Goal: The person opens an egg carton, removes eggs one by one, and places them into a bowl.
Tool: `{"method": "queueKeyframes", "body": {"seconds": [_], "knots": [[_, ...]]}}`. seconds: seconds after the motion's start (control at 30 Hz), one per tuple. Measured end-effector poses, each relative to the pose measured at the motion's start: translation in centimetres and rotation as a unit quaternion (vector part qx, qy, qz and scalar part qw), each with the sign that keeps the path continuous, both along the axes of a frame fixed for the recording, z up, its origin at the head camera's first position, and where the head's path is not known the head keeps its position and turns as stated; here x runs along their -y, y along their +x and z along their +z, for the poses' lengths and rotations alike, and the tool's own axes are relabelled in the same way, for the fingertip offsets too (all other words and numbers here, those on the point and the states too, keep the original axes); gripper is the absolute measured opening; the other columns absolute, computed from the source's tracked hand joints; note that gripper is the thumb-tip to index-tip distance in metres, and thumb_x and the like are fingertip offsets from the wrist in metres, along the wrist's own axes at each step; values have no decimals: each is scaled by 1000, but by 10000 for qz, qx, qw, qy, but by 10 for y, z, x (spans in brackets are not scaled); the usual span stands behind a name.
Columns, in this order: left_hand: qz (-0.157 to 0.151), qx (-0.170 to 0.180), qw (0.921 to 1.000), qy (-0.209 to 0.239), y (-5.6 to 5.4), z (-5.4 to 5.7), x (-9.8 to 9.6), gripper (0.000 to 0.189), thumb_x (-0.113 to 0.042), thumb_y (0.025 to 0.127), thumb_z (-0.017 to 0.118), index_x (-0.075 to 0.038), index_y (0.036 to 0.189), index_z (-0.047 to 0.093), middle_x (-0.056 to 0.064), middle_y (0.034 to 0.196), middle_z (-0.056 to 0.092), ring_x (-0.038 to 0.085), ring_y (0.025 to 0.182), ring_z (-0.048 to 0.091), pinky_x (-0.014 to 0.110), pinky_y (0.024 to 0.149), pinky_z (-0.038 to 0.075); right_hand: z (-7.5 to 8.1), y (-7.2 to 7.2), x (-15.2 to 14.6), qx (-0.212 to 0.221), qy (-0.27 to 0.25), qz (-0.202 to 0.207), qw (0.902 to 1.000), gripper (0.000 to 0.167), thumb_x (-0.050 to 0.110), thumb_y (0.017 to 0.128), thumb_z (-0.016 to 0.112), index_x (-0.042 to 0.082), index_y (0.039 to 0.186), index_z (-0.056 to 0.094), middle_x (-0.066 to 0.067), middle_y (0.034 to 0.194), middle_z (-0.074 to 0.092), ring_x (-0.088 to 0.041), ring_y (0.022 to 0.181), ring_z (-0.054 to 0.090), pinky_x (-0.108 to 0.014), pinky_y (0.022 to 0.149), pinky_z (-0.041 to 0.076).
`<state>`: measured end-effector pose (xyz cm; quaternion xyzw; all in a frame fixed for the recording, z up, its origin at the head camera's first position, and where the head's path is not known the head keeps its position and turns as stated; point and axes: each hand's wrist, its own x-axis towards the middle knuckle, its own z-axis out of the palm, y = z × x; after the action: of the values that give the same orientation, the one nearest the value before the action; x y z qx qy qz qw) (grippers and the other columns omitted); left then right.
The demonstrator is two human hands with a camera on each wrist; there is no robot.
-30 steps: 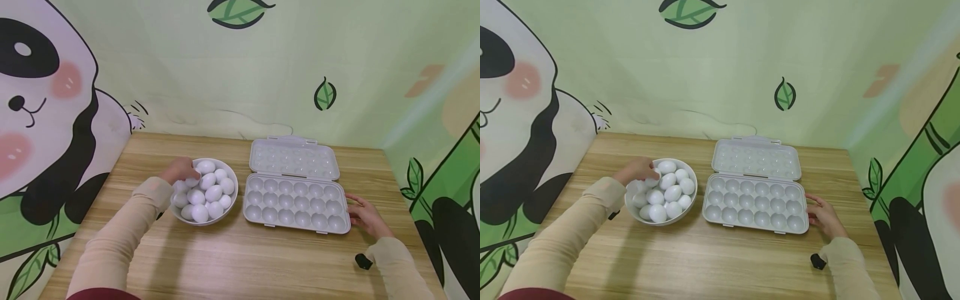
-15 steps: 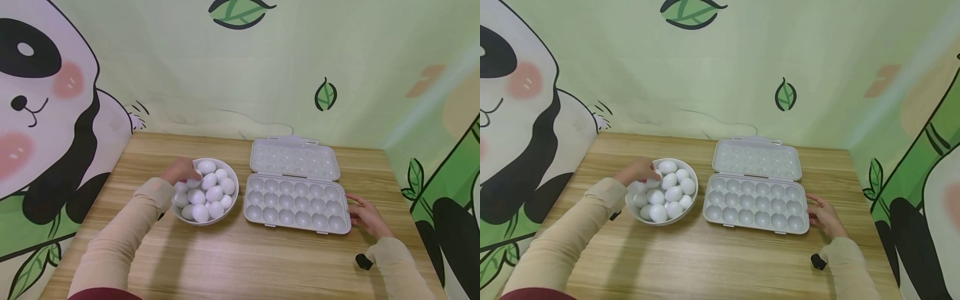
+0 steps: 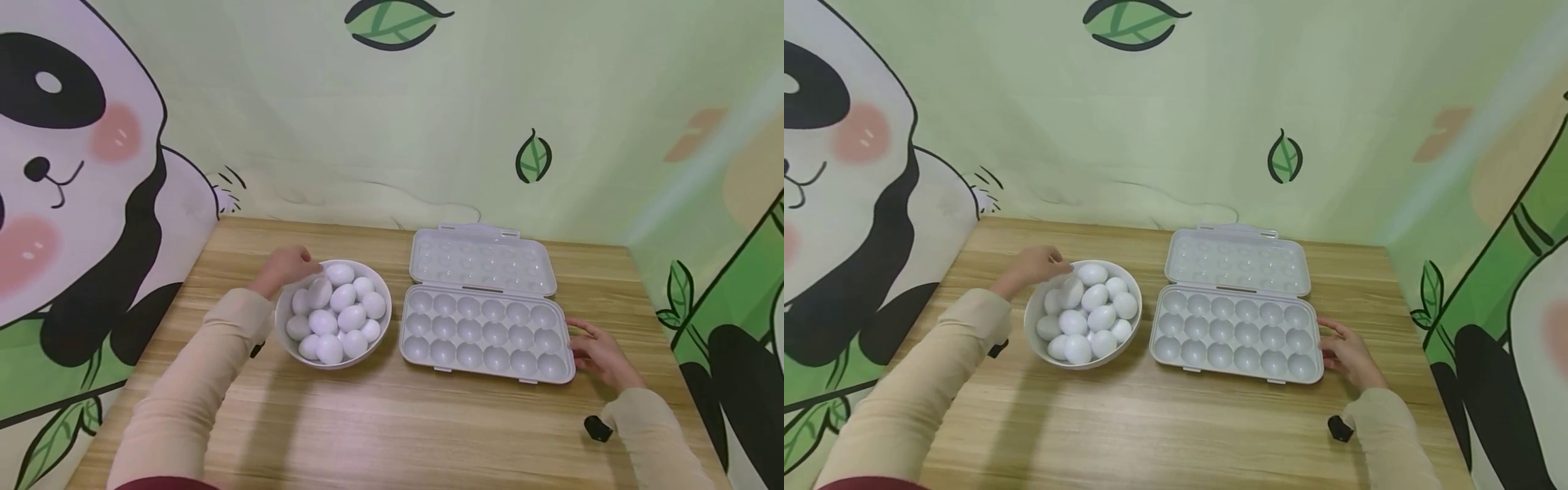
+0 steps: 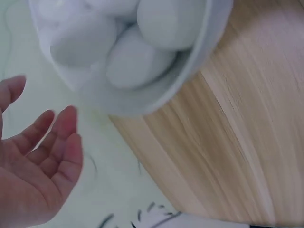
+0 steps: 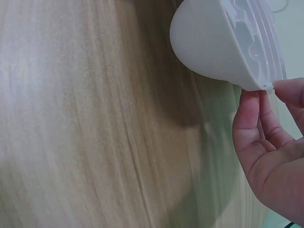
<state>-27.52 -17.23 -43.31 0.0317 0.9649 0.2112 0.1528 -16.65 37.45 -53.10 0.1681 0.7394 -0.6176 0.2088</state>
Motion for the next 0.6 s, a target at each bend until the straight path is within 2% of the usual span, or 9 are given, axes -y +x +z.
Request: {"method": "queueKeyframes", "body": {"seconds": [0.1,0.27,0.4,0.5,0.53,0.6], "knots": [[230,-511,9984,100,-3,2,13,44,-34,85,49,1,110,52,20,113,55,32,102,52,43,84,41,1,-2,-2,-9,272,112,9996,56,10,86,49,11,137,26,13,80,55,-6,72,55,-25,63,47],[767,-931,9926,118,-3,0,37,41,-32,87,44,0,112,51,19,112,55,33,101,51,44,81,40,4,-3,-6,-68,380,243,9990,58,10,85,50,7,137,25,15,78,57,-6,71,56,-25,62,48],[942,-1439,9850,124,0,-6,58,38,-27,87,43,1,112,50,21,110,54,35,99,51,46,80,39,11,-6,-10,57,466,421,9980,61,10,85,50,3,137,20,12,74,59,-6,66,56,-24,60,48],[854,-2100,9739,-70,2,-11,72,36,-22,86,44,4,111,50,23,109,53,39,99,50,49,79,39,22,-11,-14,-74,904,607,9940,58,10,86,47,-4,135,19,8,73,57,-6,61,55,-24,58,48],[823,-2340,9686,-154,3,-13,76,35,-20,86,45,4,111,50,24,109,52,40,99,49,51,78,39,27,-14,-16,-218,1132,645,9912,56,11,87,45,-6,134,20,7,73,56,-5,59,55,-24,57,48],[765,-2896,9532,-421,3,-17,84,33,-17,84,47,3,109,51,23,110,51,42,96,49,53,75,39,38,-19,-19,-590,1712,658,9813,51,13,89,40,-10,132,25,1,77,54,-6,58,53,-25,57,48]]}}
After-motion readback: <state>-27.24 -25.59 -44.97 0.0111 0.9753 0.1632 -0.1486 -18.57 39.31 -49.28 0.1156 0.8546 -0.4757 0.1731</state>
